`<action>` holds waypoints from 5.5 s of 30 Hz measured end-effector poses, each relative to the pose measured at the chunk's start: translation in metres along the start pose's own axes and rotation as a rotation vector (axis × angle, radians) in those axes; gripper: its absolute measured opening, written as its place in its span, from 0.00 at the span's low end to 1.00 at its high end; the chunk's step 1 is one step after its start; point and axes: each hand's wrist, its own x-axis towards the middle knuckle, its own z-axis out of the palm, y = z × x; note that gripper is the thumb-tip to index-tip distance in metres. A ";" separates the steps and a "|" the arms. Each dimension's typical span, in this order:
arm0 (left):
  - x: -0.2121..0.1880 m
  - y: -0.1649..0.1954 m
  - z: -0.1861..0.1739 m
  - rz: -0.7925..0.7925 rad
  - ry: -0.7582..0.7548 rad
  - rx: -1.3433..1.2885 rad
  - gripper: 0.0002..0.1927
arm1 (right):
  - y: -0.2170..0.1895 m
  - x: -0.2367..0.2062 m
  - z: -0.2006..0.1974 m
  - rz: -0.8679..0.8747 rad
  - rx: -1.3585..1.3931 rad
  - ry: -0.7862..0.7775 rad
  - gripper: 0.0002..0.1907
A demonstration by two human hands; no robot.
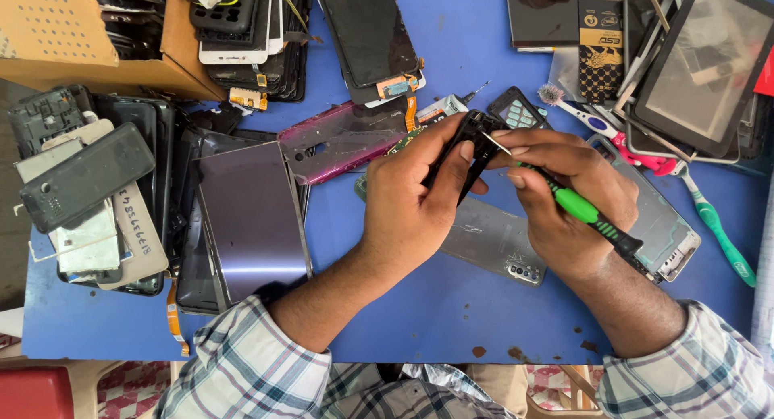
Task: The person holds a phone midframe in one hand and uses a green-handled screwdriver to pry and unscrew the housing, working around the edges of the device. They reposition the phone repeatedly to work on different sides, then set it down on the cluttered workbench near the end.
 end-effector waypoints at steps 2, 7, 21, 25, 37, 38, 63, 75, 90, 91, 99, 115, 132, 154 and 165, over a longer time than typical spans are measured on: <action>0.000 0.001 0.000 -0.007 0.000 -0.004 0.13 | 0.001 -0.002 0.000 0.013 -0.018 0.017 0.07; 0.000 0.001 0.000 0.006 0.000 0.012 0.13 | -0.002 -0.004 0.000 0.043 -0.006 -0.004 0.08; -0.005 -0.005 0.001 0.038 0.019 0.031 0.13 | -0.012 0.003 0.002 0.031 -0.033 -0.049 0.07; -0.006 -0.005 0.000 0.033 0.012 0.021 0.13 | -0.011 0.002 0.002 0.028 -0.020 -0.050 0.07; -0.002 -0.004 0.001 0.031 0.018 0.059 0.13 | 0.001 -0.001 0.000 0.054 0.061 0.002 0.06; -0.002 -0.003 0.001 0.034 0.015 0.059 0.13 | 0.001 -0.002 0.001 0.051 0.055 0.012 0.06; -0.019 0.000 0.016 0.053 0.092 0.315 0.14 | -0.002 -0.009 -0.018 0.100 0.230 -0.048 0.11; -0.018 -0.013 0.011 0.004 -0.001 0.177 0.15 | 0.000 -0.012 -0.012 0.147 0.384 -0.013 0.07; -0.014 -0.007 0.007 -0.123 -0.047 -0.186 0.13 | -0.004 -0.009 -0.009 0.003 0.226 0.111 0.34; -0.014 -0.007 0.007 -0.116 -0.050 -0.178 0.13 | -0.004 -0.010 -0.010 0.030 0.203 0.112 0.32; -0.014 -0.003 0.007 -0.108 -0.045 -0.119 0.13 | -0.008 -0.008 -0.010 0.040 0.105 0.051 0.20; -0.015 0.007 0.002 0.026 -0.053 0.005 0.12 | -0.011 -0.003 -0.006 0.020 0.056 0.082 0.19; -0.015 0.009 -0.002 0.034 -0.057 0.010 0.12 | -0.017 -0.004 -0.004 -0.033 -0.047 0.066 0.17; -0.018 0.005 -0.003 0.059 -0.064 -0.034 0.13 | 0.008 -0.021 -0.005 0.304 0.602 0.060 0.24; -0.018 0.007 -0.005 0.075 -0.116 0.008 0.12 | 0.013 -0.025 -0.012 0.486 0.837 0.105 0.27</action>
